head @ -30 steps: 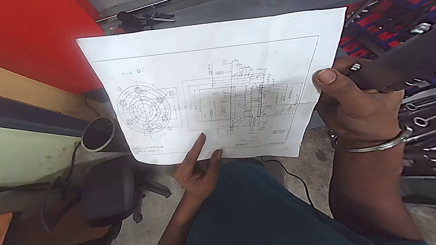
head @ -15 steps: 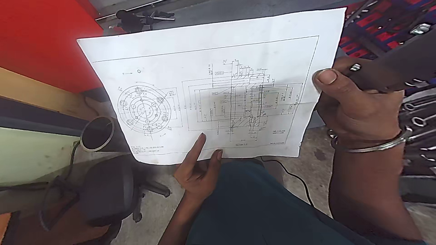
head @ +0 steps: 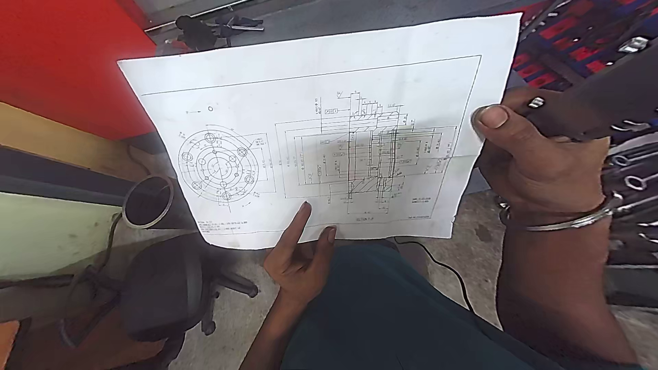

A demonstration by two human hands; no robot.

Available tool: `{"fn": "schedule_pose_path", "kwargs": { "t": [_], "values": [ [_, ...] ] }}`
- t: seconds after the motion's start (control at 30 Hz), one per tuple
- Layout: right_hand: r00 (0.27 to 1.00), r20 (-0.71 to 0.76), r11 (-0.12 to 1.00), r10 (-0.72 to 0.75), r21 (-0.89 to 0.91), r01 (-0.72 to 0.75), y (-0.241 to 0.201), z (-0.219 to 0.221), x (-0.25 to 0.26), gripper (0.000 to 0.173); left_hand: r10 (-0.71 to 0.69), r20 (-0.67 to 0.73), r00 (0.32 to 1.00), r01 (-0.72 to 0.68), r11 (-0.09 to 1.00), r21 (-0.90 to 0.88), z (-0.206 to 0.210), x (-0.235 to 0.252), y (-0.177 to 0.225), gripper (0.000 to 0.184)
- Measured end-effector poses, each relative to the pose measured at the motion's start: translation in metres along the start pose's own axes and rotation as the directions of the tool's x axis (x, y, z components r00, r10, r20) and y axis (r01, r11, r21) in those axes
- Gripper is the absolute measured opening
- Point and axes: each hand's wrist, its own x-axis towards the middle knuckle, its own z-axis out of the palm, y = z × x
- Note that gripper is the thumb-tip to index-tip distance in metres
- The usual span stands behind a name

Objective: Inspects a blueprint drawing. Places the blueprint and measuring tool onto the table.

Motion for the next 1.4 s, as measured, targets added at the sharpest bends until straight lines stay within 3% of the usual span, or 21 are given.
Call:
{"fn": "schedule_pose_path", "kwargs": {
  "t": [1.4],
  "values": [
    [1.0,-0.001,1.0,-0.004,-0.03,0.004,-0.0032,-0.0025,-0.0017,0.006,0.0,-0.003,1.0,0.0,1.0,-0.011,0.002,-0.002,0.0048,0.053]
  ]
}}
